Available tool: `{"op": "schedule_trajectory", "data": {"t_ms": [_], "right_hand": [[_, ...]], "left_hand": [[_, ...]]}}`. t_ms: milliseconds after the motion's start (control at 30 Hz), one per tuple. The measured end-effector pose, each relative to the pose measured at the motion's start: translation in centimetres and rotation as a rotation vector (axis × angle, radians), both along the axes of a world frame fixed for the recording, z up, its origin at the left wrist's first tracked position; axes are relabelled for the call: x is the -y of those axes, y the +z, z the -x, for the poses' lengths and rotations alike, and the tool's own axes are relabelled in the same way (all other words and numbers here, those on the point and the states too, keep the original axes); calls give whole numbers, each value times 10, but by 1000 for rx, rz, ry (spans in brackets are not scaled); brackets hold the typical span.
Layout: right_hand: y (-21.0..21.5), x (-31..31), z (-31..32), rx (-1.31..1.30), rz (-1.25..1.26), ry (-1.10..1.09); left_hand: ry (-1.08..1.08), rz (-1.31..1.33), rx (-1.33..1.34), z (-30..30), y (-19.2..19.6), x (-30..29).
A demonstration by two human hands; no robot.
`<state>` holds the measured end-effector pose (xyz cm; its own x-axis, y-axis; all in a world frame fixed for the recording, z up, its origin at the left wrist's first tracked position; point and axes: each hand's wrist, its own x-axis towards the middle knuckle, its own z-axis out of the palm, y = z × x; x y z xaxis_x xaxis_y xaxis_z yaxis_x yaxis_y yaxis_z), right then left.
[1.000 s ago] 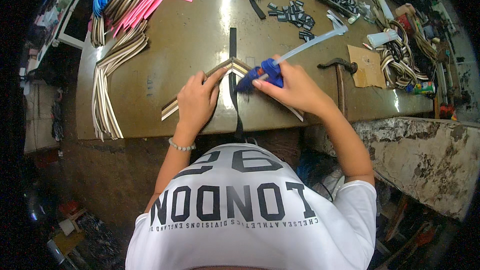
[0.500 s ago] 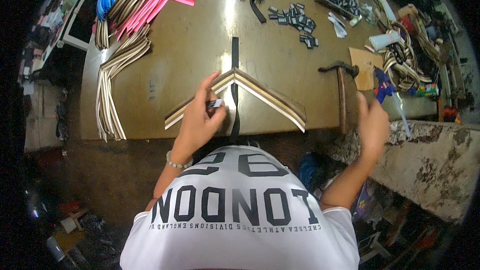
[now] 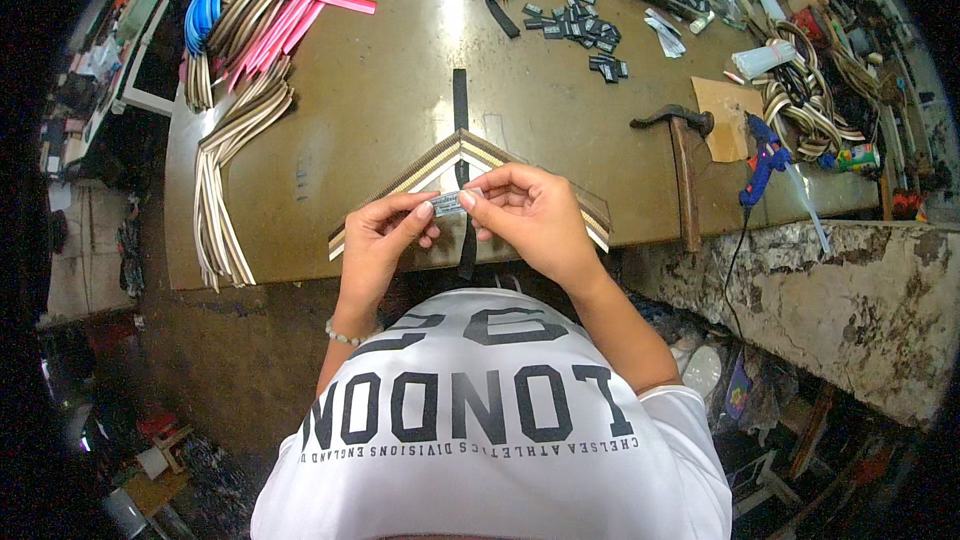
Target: The person assembles zipper components on a workbench. They apply hot glue to a black fabric strip, attach beige zipper tape, and secure metal zipper stops with a hammer. The process is repeated for multiple zipper units.
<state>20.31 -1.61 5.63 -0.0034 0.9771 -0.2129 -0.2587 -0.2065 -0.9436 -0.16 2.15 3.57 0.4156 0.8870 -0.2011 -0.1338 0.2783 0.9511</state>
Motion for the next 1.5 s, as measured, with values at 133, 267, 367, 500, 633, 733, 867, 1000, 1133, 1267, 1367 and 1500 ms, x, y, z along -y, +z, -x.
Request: {"op": "schedule_trajectory", "data": {"t_ms": [133, 267, 367, 500, 633, 733, 867, 1000, 1133, 1267, 1367, 1500], "right_hand": [[-8, -2, -3, -289, 30, 16], [-13, 1, 2, -350, 24, 63], [-11, 5, 11, -373, -29, 49], [-7, 2, 10, -370, 21, 67], [-8, -4, -6, -457, 187, 161], [-8, -4, -12, -573, 303, 271], [-4, 1, -8, -400, 226, 253], [7, 0, -3, -162, 55, 136], [17, 1, -2, 104, -47, 97], [17, 4, 2, 215, -111, 60], [9, 3, 6, 215, -171, -14], [-3, -2, 6, 33, -81, -22]], "left_hand": [[-10, 123, 194, -2, -3, -2], [-101, 38, 162, -9, -1, -4], [-129, 53, 286, -15, -3, -6], [-167, 16, 329, -18, -5, -7], [-38, -467, 14, -13, -1, -11], [-1, -1004, -227, -5, 7, -22], [7, -1199, -287, -7, 13, -25], [67, -299, 60, -14, 17, -16], [-132, -17, 84, -15, 23, -13], [-94, -2, -76, -17, 26, -15], [-60, -63, -77, -18, 25, -13], [-41, -37, -89, -17, 19, -15]]}}
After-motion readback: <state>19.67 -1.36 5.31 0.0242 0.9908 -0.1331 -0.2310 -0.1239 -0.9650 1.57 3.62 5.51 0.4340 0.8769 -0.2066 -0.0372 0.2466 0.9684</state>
